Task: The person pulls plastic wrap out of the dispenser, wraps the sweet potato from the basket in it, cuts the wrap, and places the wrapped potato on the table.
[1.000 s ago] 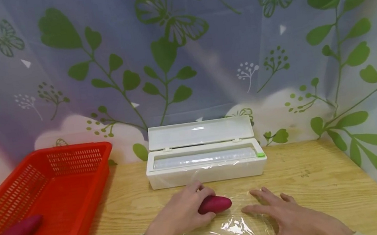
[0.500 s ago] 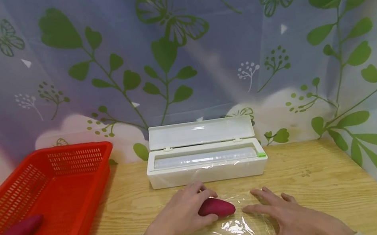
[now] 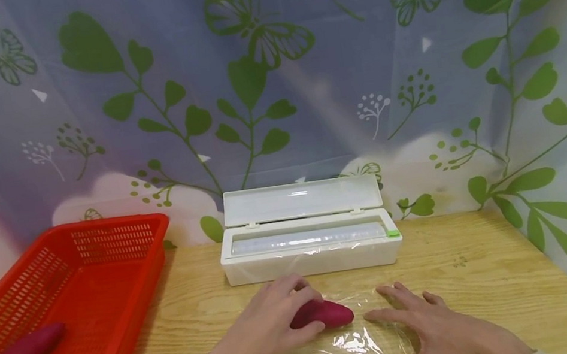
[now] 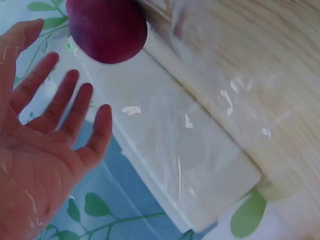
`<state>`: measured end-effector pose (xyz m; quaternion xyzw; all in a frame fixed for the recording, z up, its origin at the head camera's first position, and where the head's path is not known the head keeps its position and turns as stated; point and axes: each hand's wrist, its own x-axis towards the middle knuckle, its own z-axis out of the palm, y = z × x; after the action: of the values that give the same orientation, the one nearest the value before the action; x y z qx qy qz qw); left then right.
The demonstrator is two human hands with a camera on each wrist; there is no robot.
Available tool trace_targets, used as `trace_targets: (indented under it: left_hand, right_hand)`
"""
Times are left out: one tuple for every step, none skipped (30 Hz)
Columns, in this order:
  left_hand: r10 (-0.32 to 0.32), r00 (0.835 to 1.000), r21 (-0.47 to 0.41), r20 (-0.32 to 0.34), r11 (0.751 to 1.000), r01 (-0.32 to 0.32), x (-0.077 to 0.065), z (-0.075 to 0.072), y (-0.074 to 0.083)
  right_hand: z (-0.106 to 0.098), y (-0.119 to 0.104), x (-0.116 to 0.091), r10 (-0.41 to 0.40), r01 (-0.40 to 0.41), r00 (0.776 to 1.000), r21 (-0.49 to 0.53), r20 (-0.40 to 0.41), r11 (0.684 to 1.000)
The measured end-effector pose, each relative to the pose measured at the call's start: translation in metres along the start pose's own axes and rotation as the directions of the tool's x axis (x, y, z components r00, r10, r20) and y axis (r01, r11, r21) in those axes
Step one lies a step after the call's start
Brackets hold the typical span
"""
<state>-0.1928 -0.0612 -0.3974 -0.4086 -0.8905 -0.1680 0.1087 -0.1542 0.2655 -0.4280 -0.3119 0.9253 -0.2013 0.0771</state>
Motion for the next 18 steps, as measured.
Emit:
trace_targets:
  left_hand:
    - [0.0, 1.0, -0.003, 0.007, 1.0, 0.0, -0.003, -0.003, 0.0]
    - [0.0, 1.0, -0.011, 0.028, 1.0, 0.0, -0.006, -0.006, 0.0]
    - [-0.001, 0.999, -0.03, 0.052, 1.0, 0.003, -0.009, -0.01, 0.0]
    - [-0.003, 0.997, -0.05, 0.083, 0.999, 0.008, -0.013, -0.013, -0.002]
    - [-0.01, 0.993, -0.074, 0.119, 0.997, 0.019, -0.018, -0.016, -0.003]
    - [-0.021, 0.986, -0.102, 0.164, 0.994, 0.039, -0.023, -0.018, -0.005]
    - [-0.04, 0.975, -0.129, 0.218, 0.989, 0.069, -0.028, -0.021, -0.007]
    - [-0.058, 0.963, -0.153, 0.265, 0.983, 0.102, -0.033, -0.023, -0.008]
    - [-0.076, 0.951, -0.169, 0.301, 0.977, 0.132, -0.039, -0.025, -0.01]
    - [-0.095, 0.936, -0.176, 0.338, 0.971, 0.162, -0.045, -0.026, -0.012]
    - [-0.12, 0.915, -0.179, 0.385, 0.963, 0.201, -0.05, -0.028, -0.014]
    - [-0.134, 0.896, -0.178, 0.423, 0.957, 0.227, -0.054, -0.029, -0.016]
    - [-0.141, 0.883, -0.173, 0.448, 0.955, 0.24, -0.058, -0.03, -0.017]
    - [-0.139, 0.875, -0.169, 0.464, 0.956, 0.241, -0.061, -0.03, -0.019]
    - [-0.139, 0.867, -0.165, 0.478, 0.956, 0.244, -0.064, -0.031, -0.02]
    - [-0.138, 0.861, -0.163, 0.489, 0.955, 0.246, -0.066, -0.031, -0.022]
    - [-0.135, 0.858, -0.169, 0.496, 0.954, 0.248, -0.067, -0.031, -0.022]
    - [-0.127, 0.863, -0.177, 0.489, 0.954, 0.24, -0.068, -0.031, -0.023]
  right_hand:
    - [0.0, 0.0, 0.0, 0.0, 0.0, 1.0, -0.001, -0.002, 1.0]
    - [0.0, 0.0, 0.0, 0.0, 0.0, 1.0, 0.001, -0.002, 1.0]
    - [0.001, 0.0, -0.001, -0.001, 0.001, 1.0, 0.001, -0.004, 1.0]
    - [0.001, 0.0, 0.0, -0.006, 0.006, 1.0, 0.001, -0.007, 1.0]
    - [0.001, 0.0, 0.0, -0.008, 0.008, 1.0, 0.001, -0.009, 1.0]
    - [0.001, 0.0, 0.0, -0.013, 0.013, 1.0, 0.001, -0.012, 1.0]
    - [0.001, 0.0, 0.0, -0.016, 0.016, 1.0, 0.0, -0.013, 1.0]
    - [0.002, 0.0, 0.0, -0.019, 0.019, 1.0, 0.002, -0.014, 1.0]
    - [0.001, 0.0, 0.0, -0.019, 0.019, 1.0, 0.003, -0.013, 1.0]
    - [0.001, 0.0, 0.0, -0.024, 0.024, 1.0, 0.002, -0.013, 1.0]
    - [0.001, 0.0, 0.0, -0.027, 0.027, 1.0, 0.001, -0.012, 1.0]
    - [0.001, 0.0, 0.0, -0.028, 0.028, 1.0, 0.001, -0.012, 1.0]
    - [0.0, 0.0, -0.001, -0.028, 0.028, 1.0, 0.003, -0.01, 1.0]
    - [0.0, 0.0, -0.001, -0.028, 0.028, 1.0, 0.007, -0.008, 1.0]
    - [0.0, 0.001, -0.001, -0.029, 0.029, 1.0, 0.005, -0.007, 1.0]
    - [0.0, 0.001, -0.001, -0.032, 0.032, 0.999, 0.003, -0.008, 0.999]
    - [-0.001, 0.001, -0.001, -0.03, 0.03, 1.0, 0.007, -0.004, 1.0]
    - [-0.001, 0.001, 0.0, -0.03, 0.03, 1.0, 0.008, -0.002, 1.0]
